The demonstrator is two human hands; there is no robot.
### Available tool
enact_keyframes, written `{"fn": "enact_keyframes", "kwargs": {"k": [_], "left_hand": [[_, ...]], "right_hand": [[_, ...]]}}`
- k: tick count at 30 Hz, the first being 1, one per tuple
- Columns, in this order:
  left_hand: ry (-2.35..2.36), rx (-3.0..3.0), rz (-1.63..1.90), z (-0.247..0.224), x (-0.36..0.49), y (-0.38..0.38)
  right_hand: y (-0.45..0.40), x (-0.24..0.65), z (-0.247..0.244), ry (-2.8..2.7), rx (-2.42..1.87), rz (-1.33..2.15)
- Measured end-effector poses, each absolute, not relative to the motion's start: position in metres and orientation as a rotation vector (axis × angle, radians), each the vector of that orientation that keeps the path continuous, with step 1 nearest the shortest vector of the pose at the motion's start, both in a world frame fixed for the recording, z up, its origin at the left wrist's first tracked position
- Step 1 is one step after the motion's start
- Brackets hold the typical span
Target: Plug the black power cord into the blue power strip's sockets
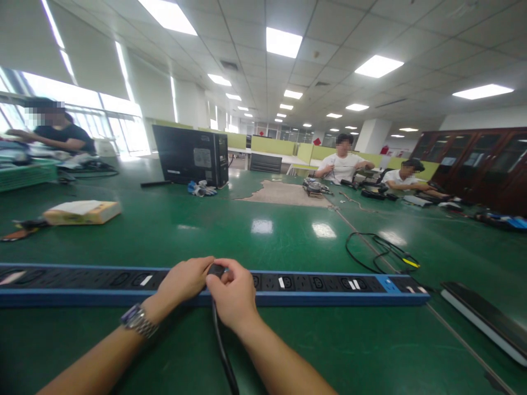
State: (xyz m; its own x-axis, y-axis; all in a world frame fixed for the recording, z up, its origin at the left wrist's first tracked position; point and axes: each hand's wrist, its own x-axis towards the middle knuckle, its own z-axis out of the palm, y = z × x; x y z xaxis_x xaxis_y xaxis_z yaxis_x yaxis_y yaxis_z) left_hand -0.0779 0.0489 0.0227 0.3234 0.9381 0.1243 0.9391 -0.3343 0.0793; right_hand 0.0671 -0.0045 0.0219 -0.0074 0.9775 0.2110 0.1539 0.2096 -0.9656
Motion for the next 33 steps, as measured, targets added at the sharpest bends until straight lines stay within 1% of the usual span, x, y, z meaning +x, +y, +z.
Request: {"fn": "enact_keyframes", "kwargs": {"k": [5,14,33], "left_hand": [[-1.853,-2.551,-0.259,0.024,-0.079,0.048],[-1.844,-2.549,-0.235,0.031,-0.076,0.044],[-1.913,-2.565,-0.252,0.032,-0.076,0.043]], "right_hand": [[-0.003,0.065,0.026,-1.307,-0.948,1.157],[0.003,0.079,0.033,-1.160,-1.013,1.273],[0.005,0.084,0.042,-1.118,-0.910,1.430]]}}
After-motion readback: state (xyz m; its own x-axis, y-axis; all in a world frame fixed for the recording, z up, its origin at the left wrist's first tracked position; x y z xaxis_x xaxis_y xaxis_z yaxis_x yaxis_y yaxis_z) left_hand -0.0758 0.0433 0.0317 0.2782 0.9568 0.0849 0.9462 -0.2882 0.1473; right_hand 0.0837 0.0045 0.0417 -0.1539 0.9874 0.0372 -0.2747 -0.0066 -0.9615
